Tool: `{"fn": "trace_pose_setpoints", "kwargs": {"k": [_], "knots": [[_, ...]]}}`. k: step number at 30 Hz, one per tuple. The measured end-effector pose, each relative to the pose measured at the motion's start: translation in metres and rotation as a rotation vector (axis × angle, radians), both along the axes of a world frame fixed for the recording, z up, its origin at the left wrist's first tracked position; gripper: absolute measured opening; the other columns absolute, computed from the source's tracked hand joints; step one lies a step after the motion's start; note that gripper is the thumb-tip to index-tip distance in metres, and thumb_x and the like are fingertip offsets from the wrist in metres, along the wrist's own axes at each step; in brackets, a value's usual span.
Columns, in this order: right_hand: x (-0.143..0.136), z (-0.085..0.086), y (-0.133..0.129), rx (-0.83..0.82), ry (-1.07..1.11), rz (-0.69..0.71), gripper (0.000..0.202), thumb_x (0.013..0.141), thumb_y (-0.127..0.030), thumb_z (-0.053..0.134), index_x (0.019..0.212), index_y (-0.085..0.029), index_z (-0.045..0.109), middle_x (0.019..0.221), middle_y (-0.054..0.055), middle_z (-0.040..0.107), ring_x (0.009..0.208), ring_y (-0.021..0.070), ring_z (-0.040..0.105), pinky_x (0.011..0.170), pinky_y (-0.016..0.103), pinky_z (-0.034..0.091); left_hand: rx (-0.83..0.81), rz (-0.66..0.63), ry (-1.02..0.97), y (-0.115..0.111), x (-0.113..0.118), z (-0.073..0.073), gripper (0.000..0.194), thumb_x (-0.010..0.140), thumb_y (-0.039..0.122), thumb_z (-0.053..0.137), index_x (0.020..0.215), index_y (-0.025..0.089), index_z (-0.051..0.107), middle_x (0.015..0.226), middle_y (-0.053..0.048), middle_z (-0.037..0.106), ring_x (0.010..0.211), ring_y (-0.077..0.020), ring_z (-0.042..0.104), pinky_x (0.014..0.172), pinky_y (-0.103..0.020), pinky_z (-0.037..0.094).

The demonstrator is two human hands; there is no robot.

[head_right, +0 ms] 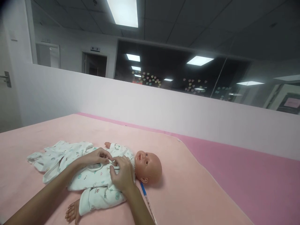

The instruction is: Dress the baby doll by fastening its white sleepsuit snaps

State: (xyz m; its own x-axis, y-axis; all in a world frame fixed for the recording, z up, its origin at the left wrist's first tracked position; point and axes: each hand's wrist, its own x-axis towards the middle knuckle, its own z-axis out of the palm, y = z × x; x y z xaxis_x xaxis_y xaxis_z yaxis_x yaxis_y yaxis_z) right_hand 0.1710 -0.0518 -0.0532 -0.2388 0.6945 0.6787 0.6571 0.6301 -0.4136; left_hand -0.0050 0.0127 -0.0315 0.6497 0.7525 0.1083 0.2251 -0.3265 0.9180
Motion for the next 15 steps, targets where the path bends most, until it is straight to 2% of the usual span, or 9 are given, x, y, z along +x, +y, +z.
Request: {"fn": "trace_pose_setpoints", "kwargs": {"k": [3,7,10,12,15], "knots": [[0.000,0.002,0.001,-0.074,0.095,0.071,0.025,0.068,-0.009,0.052,0.089,-0.021,0.059,0.073,0.000,0.058,0.074,0.0151,0.052,0.071,0.028,0.040,-0.012,-0.006,-0.008,0.002,0.000,-0.002,0.022,0.065,0.029,0.062,0.080,0.015,0.070,0.050,0.005,0.042,0.052,-0.0059,0.034,0.051,-0.021,0.025],[0.000,0.000,0.005,-0.122,0.313,0.133,0.024,0.069,-0.010,0.051,0.090,-0.020,0.058,0.079,0.001,0.059,0.077,0.0143,0.055,0.073,0.027,0.044,-0.005,-0.020,0.004,0.003,-0.001,-0.004,0.023,0.067,0.028,0.059,0.084,0.015,0.070,0.050,0.005,0.042,0.050,-0.0055,0.032,0.049,-0.021,0.022],[-0.001,-0.004,0.009,-0.102,0.420,0.098,0.020,0.070,-0.012,0.051,0.088,-0.019,0.057,0.081,0.001,0.061,0.078,0.0143,0.057,0.073,0.026,0.046,0.012,-0.062,0.005,0.000,-0.002,-0.001,0.024,0.068,0.027,0.058,0.087,0.016,0.070,0.061,0.002,0.052,0.056,-0.0066,0.037,0.052,-0.020,0.027],[-0.002,-0.006,0.010,-0.073,0.402,0.059,0.018,0.071,-0.012,0.051,0.086,-0.019,0.058,0.080,0.002,0.062,0.077,0.0148,0.058,0.073,0.027,0.046,0.023,-0.078,-0.007,-0.003,-0.003,0.003,0.024,0.067,0.026,0.059,0.087,0.018,0.070,0.072,-0.001,0.058,0.063,-0.0082,0.041,0.057,-0.020,0.031],[-0.005,-0.007,0.011,-0.024,0.331,0.006,0.015,0.071,-0.011,0.049,0.081,-0.019,0.058,0.079,0.002,0.062,0.077,0.0156,0.057,0.072,0.028,0.045,0.027,-0.077,-0.008,-0.007,-0.003,0.008,0.025,0.069,0.030,0.059,0.089,0.018,0.070,0.069,0.000,0.055,0.062,-0.0084,0.039,0.056,-0.020,0.030]]}}
